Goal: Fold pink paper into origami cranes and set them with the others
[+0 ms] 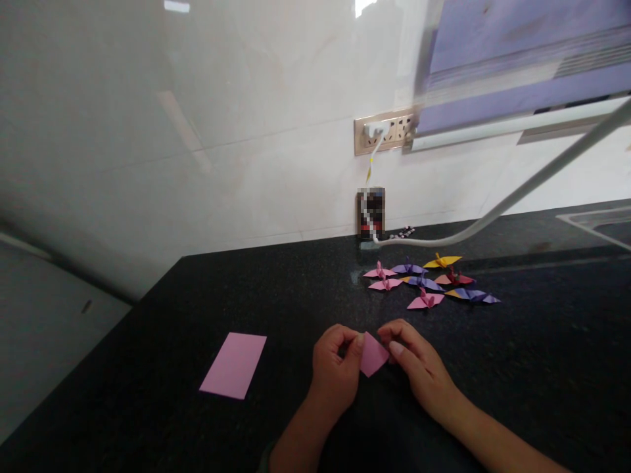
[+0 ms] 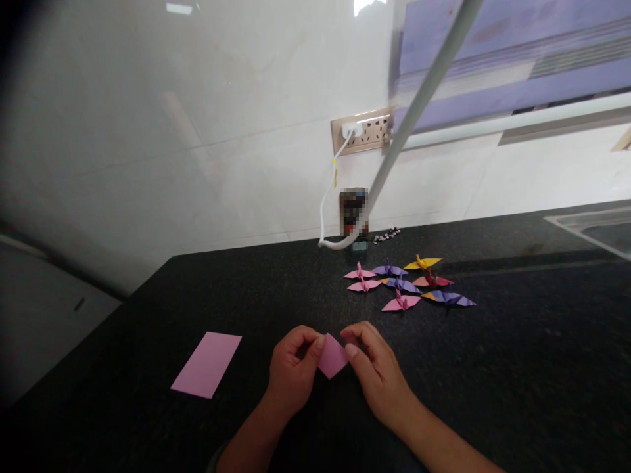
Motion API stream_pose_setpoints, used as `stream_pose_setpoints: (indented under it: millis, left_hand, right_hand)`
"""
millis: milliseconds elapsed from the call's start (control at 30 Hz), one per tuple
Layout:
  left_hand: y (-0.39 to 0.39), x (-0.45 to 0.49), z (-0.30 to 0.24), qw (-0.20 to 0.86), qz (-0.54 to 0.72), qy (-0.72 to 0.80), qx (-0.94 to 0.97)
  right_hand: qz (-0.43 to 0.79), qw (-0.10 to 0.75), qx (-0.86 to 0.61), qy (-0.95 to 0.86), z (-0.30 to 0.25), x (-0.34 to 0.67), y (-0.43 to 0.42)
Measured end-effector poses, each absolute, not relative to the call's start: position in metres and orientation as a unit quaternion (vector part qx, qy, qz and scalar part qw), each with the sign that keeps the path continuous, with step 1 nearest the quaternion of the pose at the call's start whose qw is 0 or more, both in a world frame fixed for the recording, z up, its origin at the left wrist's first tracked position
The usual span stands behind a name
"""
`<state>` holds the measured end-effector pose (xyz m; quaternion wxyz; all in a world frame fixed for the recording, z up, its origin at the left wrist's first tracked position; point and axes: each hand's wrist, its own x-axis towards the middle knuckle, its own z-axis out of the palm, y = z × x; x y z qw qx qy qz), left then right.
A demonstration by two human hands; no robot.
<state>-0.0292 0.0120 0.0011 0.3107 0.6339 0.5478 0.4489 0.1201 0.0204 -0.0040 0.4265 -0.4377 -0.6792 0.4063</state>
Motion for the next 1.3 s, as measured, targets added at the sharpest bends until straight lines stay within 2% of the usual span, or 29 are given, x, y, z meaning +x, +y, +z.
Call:
stream_pose_setpoints:
  millis: [233,600,867,1000,1300]
  left_hand:
    - [0.009,-0.023,0.001,0.309,0.404,0.519,0.687]
    - [0.015,-0.031,-0.004,0.337,0.458,0.571,0.593]
    - [0.017,-0.030,-0.005,0.396,0.488,0.565,0.535]
    - [0.014,-0.025,-0.005,0.430,0.453,0.542,0.562]
    - [0.015,-0.025,-0.003,0.392,0.411,0.554,0.609]
  right_hand:
    - [0.357,0.379,-0.431,-0.737,-0.006,0.118,0.020]
    - [0.316,0.350,-0.444,-0.762,-0.008,0.117,0.019]
    - [0.350,0.395,-0.469,-0.708,-0.005,0.120,0.021]
    - [0.413,0.379,-0.458,-0.690,-0.004,0.117,0.020]
    - [0.408,0.406,-0.466,-0.672,-0.005,0.117,0.021]
